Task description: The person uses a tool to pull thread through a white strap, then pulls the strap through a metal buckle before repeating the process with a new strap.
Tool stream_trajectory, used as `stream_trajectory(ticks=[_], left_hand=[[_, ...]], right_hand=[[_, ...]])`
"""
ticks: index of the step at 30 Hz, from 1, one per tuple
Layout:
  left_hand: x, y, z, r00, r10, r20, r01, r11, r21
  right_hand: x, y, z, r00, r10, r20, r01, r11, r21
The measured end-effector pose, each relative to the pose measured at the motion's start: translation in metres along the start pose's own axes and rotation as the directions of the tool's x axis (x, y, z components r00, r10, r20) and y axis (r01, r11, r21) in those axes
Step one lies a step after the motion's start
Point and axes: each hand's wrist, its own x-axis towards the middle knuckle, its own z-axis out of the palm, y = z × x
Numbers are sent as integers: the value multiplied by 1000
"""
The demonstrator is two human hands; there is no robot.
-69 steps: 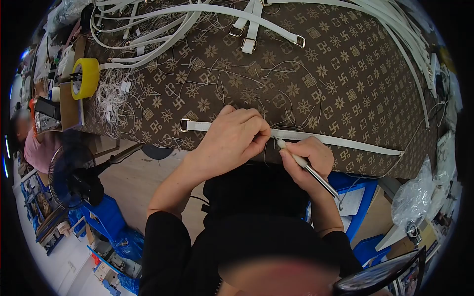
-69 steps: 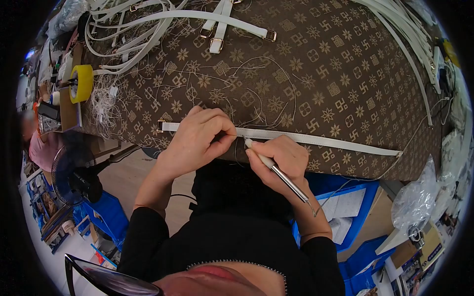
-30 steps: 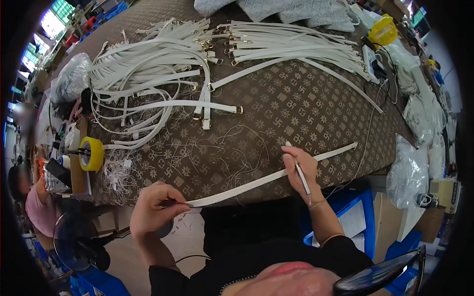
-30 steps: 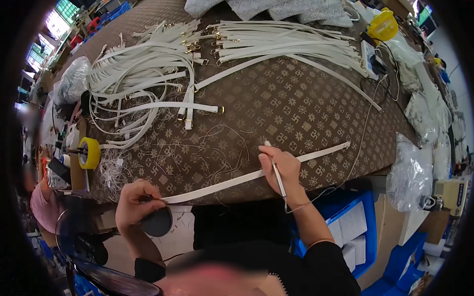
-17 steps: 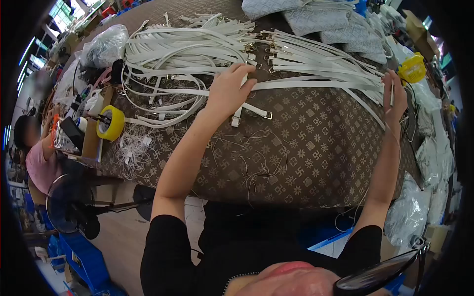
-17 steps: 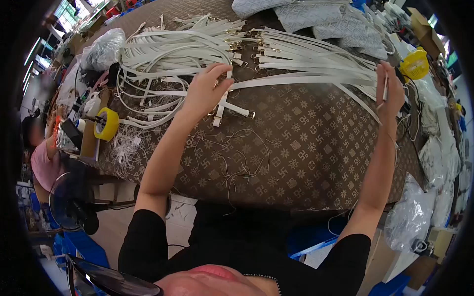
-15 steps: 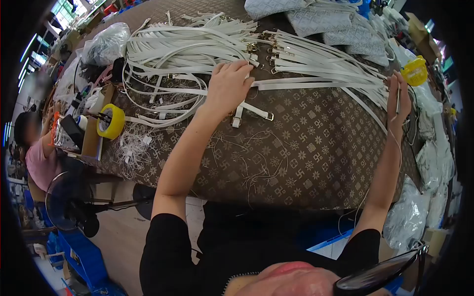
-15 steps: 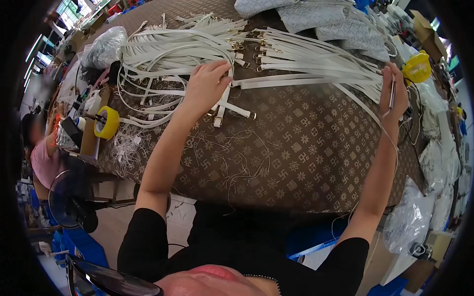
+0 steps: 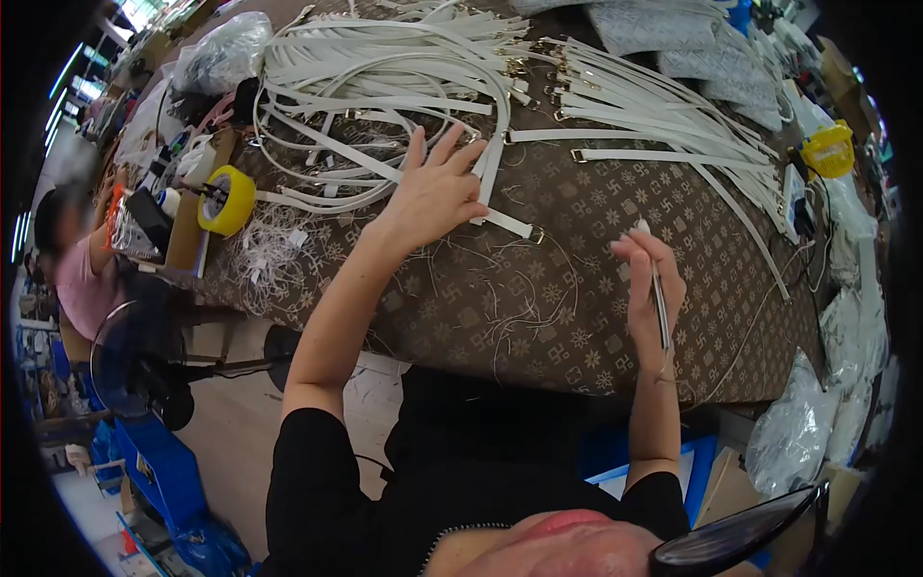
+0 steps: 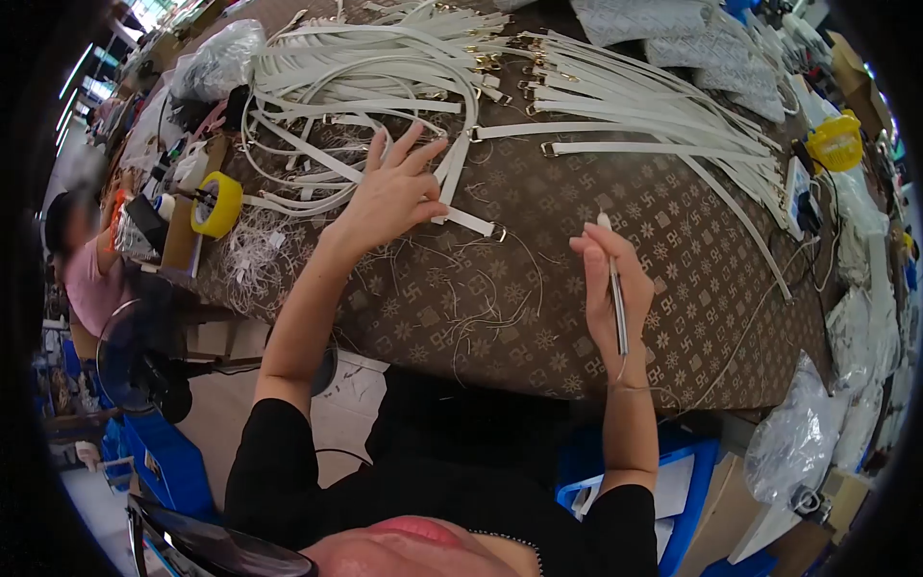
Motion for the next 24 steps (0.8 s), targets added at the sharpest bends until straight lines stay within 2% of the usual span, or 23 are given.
stream_trajectory(ticks=[3,4,5,6,7,8,10,11,13,14,16,17,19,20,21,23,24], left_hand=[[-7,17,6,995,10,-101,-18,996,-87],[-4,41,-5,999,-15,-49,11,997,-81],[-5,60,-8,999,15,-41,-23,979,-204],[-8,78,-7,998,46,-36,-55,942,-332],[-11,95,-5,991,86,-102,-120,913,-389],[-14,108,-3,978,123,-172,-187,879,-438],[-19,118,-2,968,157,-194,-232,852,-468],[-21,120,-1,967,167,-195,-242,843,-481],[-25,116,-5,965,174,-194,-250,831,-497],[-29,103,-17,969,154,-193,-226,869,-441],[-42,73,-44,983,80,-167,-138,919,-370],[-51,57,-58,990,30,-141,-79,932,-355],[-69,31,-82,984,-124,-124,82,950,-300],[-77,22,-91,977,-196,-84,154,922,-355],[-86,15,-95,965,-260,-39,223,886,-407],[-107,3,-93,863,-458,214,481,616,-624],[-111,3,-94,838,-480,259,535,632,-561]], right_hand=[[-10,-9,12,1000,21,1,-21,999,41],[-12,-11,15,1000,-7,-14,7,999,31],[-12,-8,19,1000,-10,-7,11,999,33],[-14,-3,21,996,-82,-42,80,996,-46],[-16,1,21,986,-154,-70,144,981,-129],[-20,1,18,986,-153,-59,145,981,-133],[-32,1,9,996,81,-36,-84,994,-74],[-36,2,4,996,82,-32,-85,993,-78],[-40,5,-8,994,-68,-88,43,966,-256],[-36,9,-18,975,-168,-145,119,947,-298],[-37,21,-49,962,-57,-267,-36,943,-331],[-36,32,-67,950,-77,-304,-48,921,-386],[-41,46,-100,947,67,-315,-217,857,-468],[-42,54,-109,954,-47,-298,-110,864,-490],[-44,55,-113,948,-25,-317,-148,848,-509],[-49,55,-123,924,135,-357,-295,845,-446],[-49,56,-125,914,152,-377,-329,822,-465]])
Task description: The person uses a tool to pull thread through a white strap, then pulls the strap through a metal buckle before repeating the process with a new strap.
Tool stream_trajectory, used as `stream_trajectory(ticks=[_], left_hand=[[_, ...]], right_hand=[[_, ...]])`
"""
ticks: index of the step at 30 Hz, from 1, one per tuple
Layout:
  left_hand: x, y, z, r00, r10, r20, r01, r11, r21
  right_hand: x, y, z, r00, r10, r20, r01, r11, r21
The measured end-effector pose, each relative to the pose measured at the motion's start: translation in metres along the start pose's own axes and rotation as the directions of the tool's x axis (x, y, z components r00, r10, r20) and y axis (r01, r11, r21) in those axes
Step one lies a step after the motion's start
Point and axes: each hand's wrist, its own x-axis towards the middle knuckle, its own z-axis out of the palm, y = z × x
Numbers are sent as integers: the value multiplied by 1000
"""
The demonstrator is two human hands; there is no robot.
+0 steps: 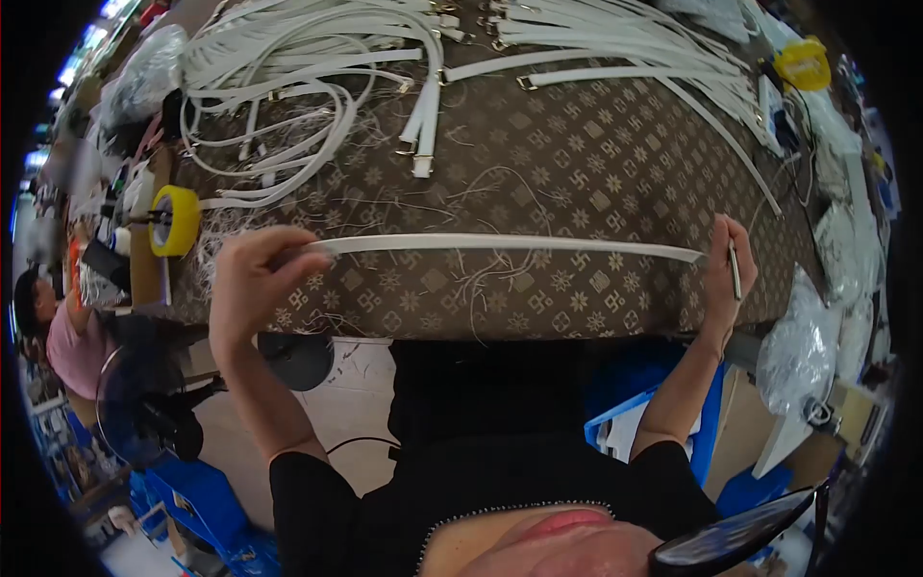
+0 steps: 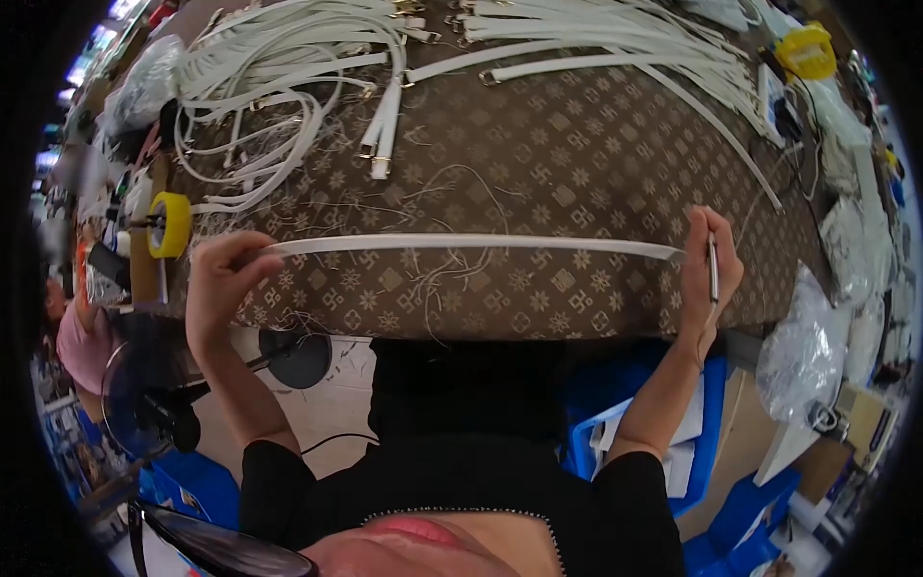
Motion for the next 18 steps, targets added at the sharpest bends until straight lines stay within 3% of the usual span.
stream_trajectory(ticks=[1,5,7,8,10,13,16,18], left_hand=[[-2,-1,-2,999,-47,12,46,997,69],[-2,-26,6,986,-108,129,109,994,3],[2,-39,19,961,-206,186,219,975,-51],[2,-33,27,961,-206,183,208,978,4],[4,-39,43,957,-195,217,199,980,1],[1,-21,59,967,-114,226,117,993,-1],[2,5,78,942,-108,316,137,988,-68],[0,17,82,923,-137,361,165,985,-47]], right_hand=[[0,0,2,1000,-1,-12,1,1000,2],[-1,-4,0,999,47,-25,-48,997,-67],[-1,-10,2,995,93,39,-77,949,-306],[-1,-6,0,994,99,35,-83,946,-314],[-1,2,2,997,3,-71,-26,947,-319],[-9,-20,10,996,77,-52,-71,992,107],[-33,-53,23,981,68,183,-146,878,457],[-51,-87,35,930,-50,365,-193,778,598]])
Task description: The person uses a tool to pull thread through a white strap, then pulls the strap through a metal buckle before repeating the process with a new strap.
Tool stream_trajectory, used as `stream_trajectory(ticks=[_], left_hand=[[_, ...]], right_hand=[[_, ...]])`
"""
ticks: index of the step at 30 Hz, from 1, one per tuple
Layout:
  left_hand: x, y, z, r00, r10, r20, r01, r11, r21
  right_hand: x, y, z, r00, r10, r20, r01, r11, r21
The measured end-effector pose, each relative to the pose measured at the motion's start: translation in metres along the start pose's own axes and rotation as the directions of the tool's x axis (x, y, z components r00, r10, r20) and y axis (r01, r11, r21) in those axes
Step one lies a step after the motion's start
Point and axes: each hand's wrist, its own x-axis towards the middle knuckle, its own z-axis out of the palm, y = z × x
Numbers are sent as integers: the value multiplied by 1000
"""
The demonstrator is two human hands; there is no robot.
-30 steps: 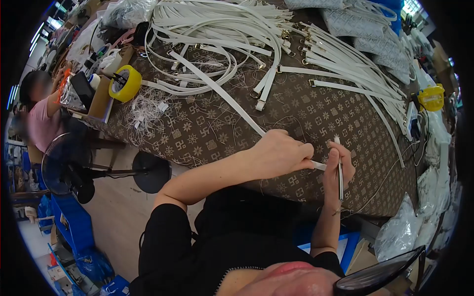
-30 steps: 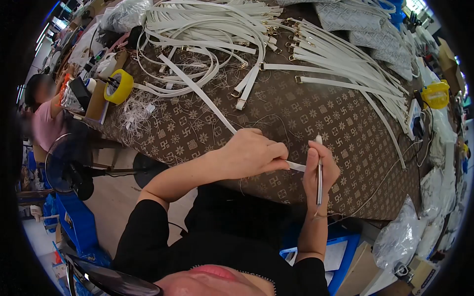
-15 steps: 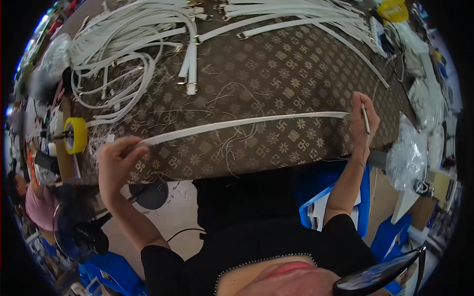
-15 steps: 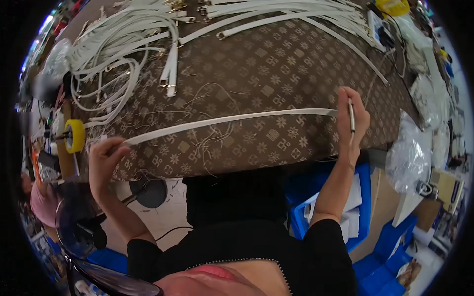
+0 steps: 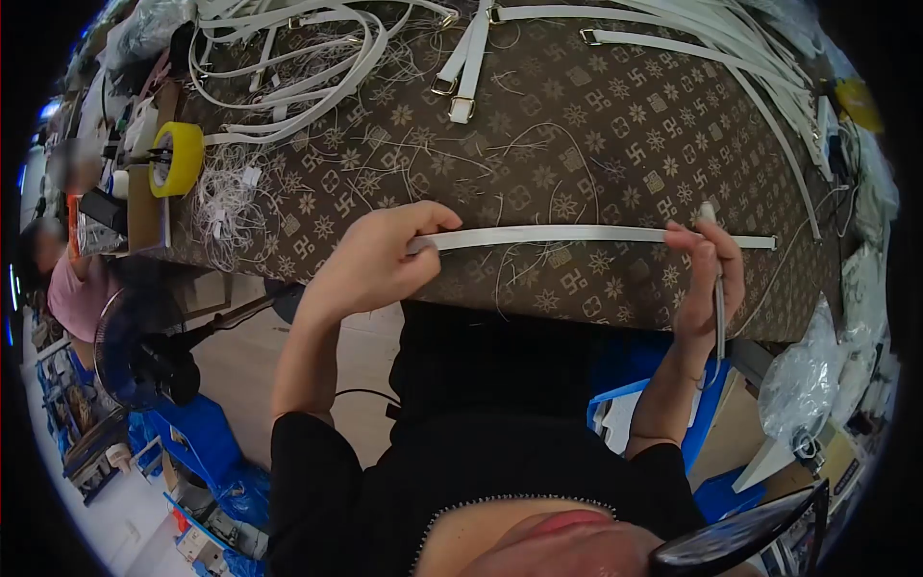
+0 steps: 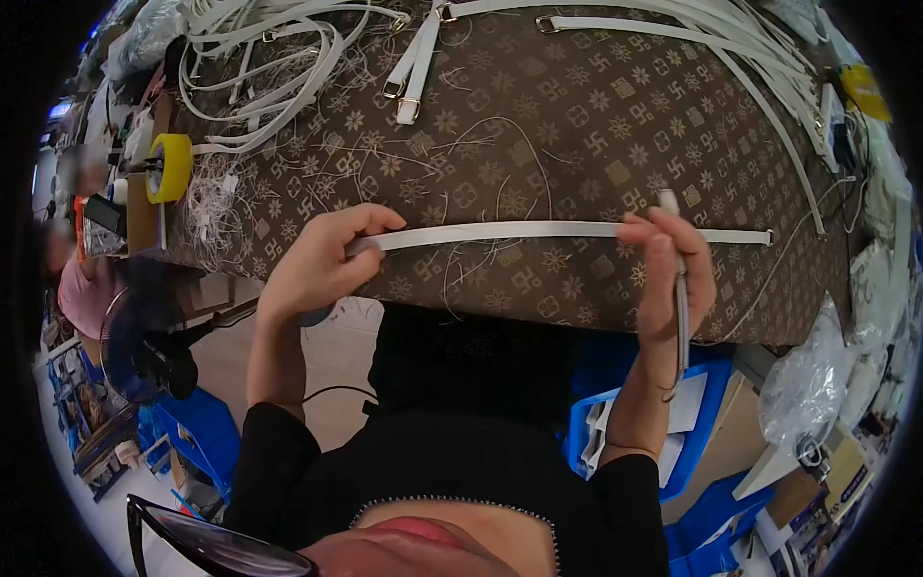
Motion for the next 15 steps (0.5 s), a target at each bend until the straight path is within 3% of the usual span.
stream_trajectory(ticks=[1,5,7,10,12,15], left_hand=[[1,3,2,999,38,18,-38,999,10],[3,-4,7,990,141,14,-140,988,-60],[0,-5,6,987,155,-31,-157,982,-100],[-2,-9,3,990,140,-13,-140,990,-1],[-4,-20,2,956,281,-86,-274,958,83],[-4,-20,-1,944,313,-107,-289,937,195]], right_hand=[[-4,-7,17,996,-7,84,-3,993,122],[-8,-10,53,935,49,351,-124,973,196],[-10,-4,60,926,63,371,-138,974,181],[-8,-4,59,935,108,338,-175,969,174],[-8,-4,57,947,140,290,-202,959,199],[-8,-4,57,930,150,334,-201,972,123]])
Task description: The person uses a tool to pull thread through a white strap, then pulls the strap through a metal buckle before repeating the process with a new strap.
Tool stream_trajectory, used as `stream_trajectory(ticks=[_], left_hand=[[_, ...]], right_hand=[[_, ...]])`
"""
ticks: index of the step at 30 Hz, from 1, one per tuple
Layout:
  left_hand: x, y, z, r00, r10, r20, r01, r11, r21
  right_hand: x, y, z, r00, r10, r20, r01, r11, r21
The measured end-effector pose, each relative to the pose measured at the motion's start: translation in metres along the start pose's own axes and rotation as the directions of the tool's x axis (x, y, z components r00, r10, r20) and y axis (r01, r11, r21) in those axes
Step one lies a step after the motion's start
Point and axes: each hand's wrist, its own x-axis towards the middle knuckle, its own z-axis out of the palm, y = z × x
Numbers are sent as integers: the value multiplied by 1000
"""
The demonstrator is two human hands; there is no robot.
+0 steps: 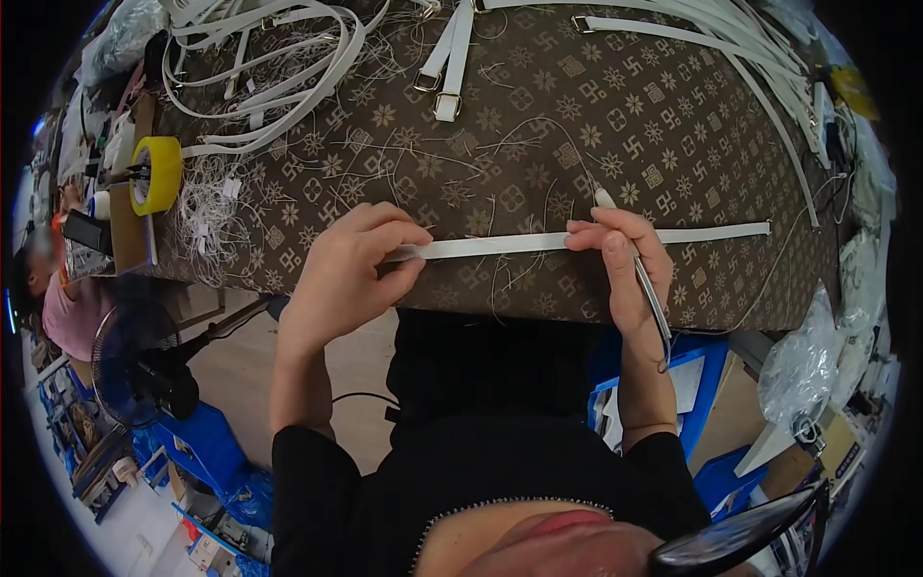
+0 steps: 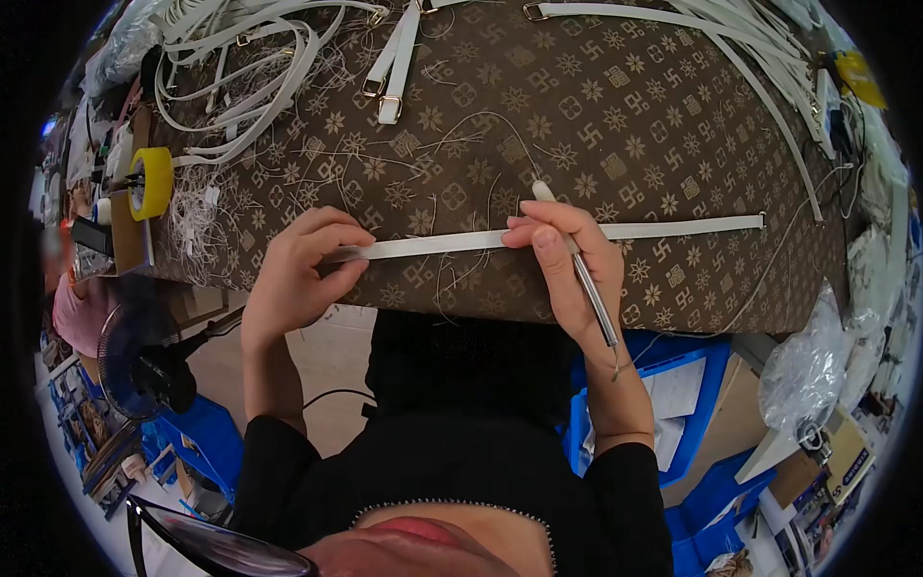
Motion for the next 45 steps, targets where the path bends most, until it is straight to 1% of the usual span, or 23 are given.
stream_trajectory(ticks=[1,3,5,6,7,12,14,15,17,18,20,21,23,24,25,27,28,32,35,37,38,40,45], left_hand=[[2,1,0,1000,-2,0,2,1000,2],[8,5,5,975,206,-83,-175,943,282],[15,15,16,974,202,-99,-172,952,251],[19,19,23,973,199,-115,-171,962,215],[23,20,29,962,245,-118,-215,951,222],[25,17,50,962,247,-116,-225,958,175],[25,16,51,959,255,-120,-234,958,166],[24,16,51,958,257,-129,-239,960,143],[24,15,51,957,256,-140,-240,963,120],[24,14,53,950,269,-158,-252,960,123],[24,13,55,943,281,-177,-262,957,120],[24,14,55,942,281,-184,-259,956,136],[25,16,56,941,280,-191,-254,955,150],[25,16,57,941,284,-186,-257,953,159],[25,16,57,941,287,-180,-258,952,167],[25,14,58,935,307,-177,-277,945,174],[25,14,58,928,330,-174,-298,937,184],[25,11,59,928,338,-155,-310,933,181],[25,12,54,933,342,-109,-330,936,120],[25,18,49,962,267,-61,-258,958,123],[24,17,49,963,265,-59,-256,959,123],[24,12,51,948,299,-112,-287,951,111],[23,12,53,934,323,-153,-303,943,140]], right_hand=[[0,3,1,1000,-5,5,5,1000,7],[0,6,2,1000,-10,12,10,1000,17],[0,9,3,999,-30,-31,34,991,130],[-1,11,2,999,-32,-29,36,990,134],[-2,13,1,999,-32,-29,36,989,147],[-3,18,0,998,-55,-36,61,978,200],[-4,22,0,992,-78,-96,100,960,260],[-5,26,-1,992,-78,-94,101,960,262],[-6,32,-3,978,-172,-115,190,968,165],[-9,29,-3,979,-170,-112,187,968,166],[-13,7,1,993,-115,17,115,993,15],[-14,5,2,991,-108,77,113,991,-69],[-18,6,14,988,-130,85,139,982,-125],[-18,7,19,983,-161,86,176,964,-199],[-19,8,21,983,-159,89,174,964,-200],[-21,9,25,983,-181,38,185,959,-213],[-21,9,25,983,-178,38,182,960,-213],[-21,12,26,976,-212,43,216,940,-265],[-21,13,26,972,-230,37,232,939,-253],[-21,13,25,973,-229,31,230,944,-238],[-22,13,25,973,-231,26,230,946,-228],[-22,14,24,973,-231,19,230,949,-214],[-22,15,25,964,-264,18,262,941,-216]])
